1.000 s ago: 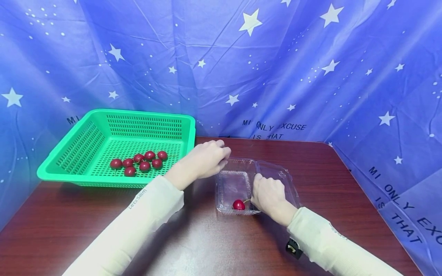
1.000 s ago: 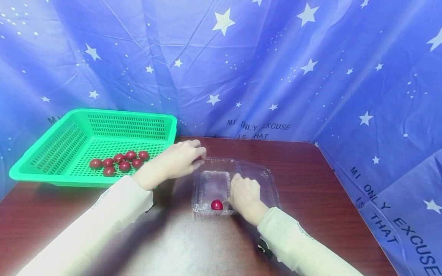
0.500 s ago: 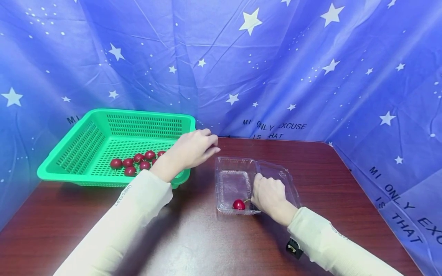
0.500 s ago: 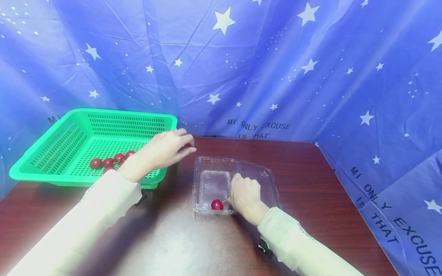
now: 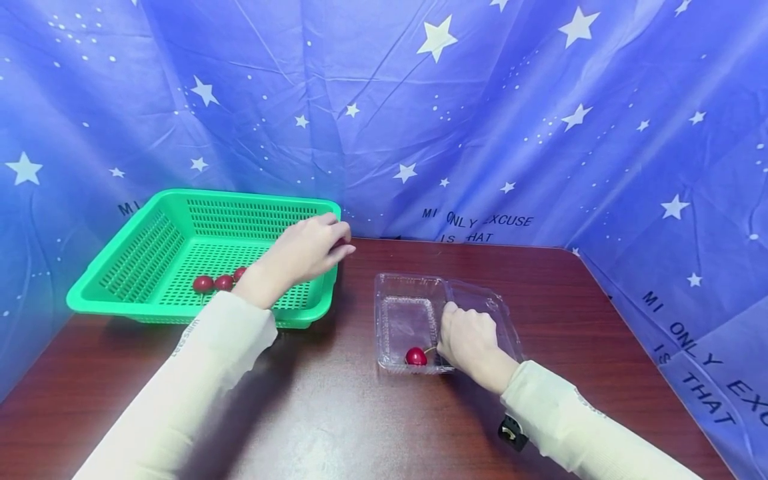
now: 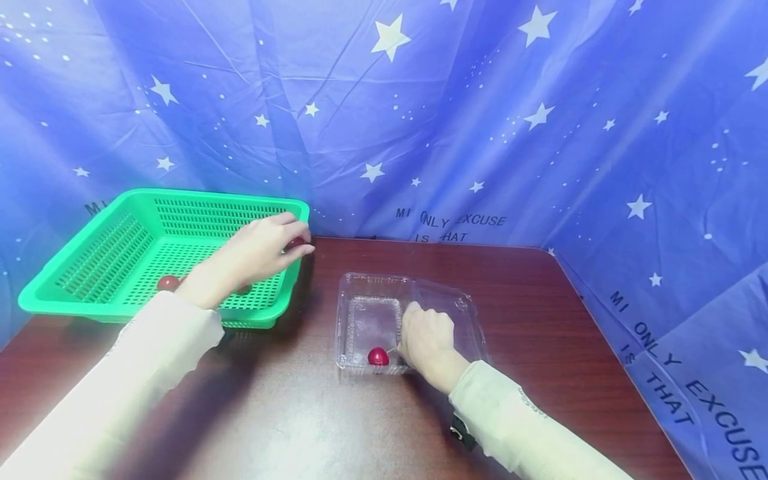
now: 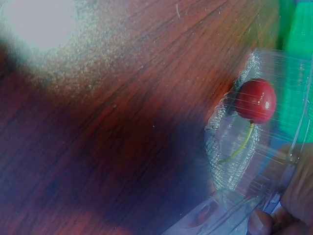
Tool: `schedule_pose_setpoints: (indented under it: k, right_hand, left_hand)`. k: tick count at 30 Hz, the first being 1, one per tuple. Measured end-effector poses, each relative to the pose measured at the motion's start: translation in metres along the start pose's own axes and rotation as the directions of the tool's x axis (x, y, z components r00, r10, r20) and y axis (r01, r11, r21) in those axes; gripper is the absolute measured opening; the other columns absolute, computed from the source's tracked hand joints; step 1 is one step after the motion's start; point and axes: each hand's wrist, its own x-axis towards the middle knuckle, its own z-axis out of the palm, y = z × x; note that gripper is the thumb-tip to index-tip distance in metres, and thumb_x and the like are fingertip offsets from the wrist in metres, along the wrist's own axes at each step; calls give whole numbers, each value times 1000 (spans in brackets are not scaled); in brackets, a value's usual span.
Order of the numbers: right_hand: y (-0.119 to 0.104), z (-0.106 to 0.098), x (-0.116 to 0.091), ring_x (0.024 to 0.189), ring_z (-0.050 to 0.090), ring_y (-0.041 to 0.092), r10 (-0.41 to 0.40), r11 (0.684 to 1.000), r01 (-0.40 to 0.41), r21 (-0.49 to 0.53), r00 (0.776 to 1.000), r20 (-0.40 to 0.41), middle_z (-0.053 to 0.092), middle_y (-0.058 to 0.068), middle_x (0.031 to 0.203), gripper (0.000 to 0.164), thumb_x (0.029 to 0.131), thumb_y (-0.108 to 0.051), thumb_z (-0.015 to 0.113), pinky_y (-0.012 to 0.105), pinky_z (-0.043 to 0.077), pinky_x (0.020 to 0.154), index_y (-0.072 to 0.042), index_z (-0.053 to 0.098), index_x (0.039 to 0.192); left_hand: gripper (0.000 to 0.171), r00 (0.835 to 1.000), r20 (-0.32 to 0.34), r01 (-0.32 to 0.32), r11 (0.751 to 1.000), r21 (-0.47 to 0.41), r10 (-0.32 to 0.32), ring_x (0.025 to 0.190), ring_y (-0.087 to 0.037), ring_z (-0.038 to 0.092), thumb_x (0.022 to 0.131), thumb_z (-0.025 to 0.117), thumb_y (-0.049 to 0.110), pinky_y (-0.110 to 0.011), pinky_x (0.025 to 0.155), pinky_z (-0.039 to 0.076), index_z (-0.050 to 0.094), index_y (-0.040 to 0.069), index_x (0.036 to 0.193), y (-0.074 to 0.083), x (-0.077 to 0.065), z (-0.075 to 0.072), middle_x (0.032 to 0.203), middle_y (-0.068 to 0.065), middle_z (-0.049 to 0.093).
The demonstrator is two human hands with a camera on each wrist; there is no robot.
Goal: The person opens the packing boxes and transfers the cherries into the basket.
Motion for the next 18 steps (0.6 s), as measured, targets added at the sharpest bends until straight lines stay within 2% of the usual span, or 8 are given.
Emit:
schedule_pose_setpoints:
  k: [7, 12, 18]
  right_hand:
    - [0, 0, 0, 58, 64, 38, -6, 1000, 6, -2, 1000, 2, 68, 19, 63, 23, 68, -15, 66, 48, 52, 47, -3, 47, 72]
    - [0, 0, 0, 58, 64, 39, -6, 1000, 6, -1, 1000, -3, 68, 19, 63, 23, 68, -15, 67, 49, 52, 47, -3, 47, 72]
    - [0, 0, 0, 58, 64, 39, -6, 1000, 6, -2, 1000, -7, 68, 20, 64, 21, 69, -14, 65, 49, 52, 47, -3, 47, 71]
  left_hand:
    - [15, 997, -13, 76, 997, -12, -76, 73, -26, 58, 89, 66, 19, -41, 67, 53, 67, 4, 92, -20, -14, -11, 84, -11, 63]
    - [14, 994, -33, 106, 994, -21, -106, 73, -27, 58, 89, 67, 17, -44, 68, 53, 67, 3, 92, -32, -20, -13, 85, -13, 64]
    - [16, 981, 41, 188, 982, -14, -188, 78, -29, 59, 91, 64, 19, -46, 72, 52, 66, 3, 95, -45, -25, -12, 90, -14, 65]
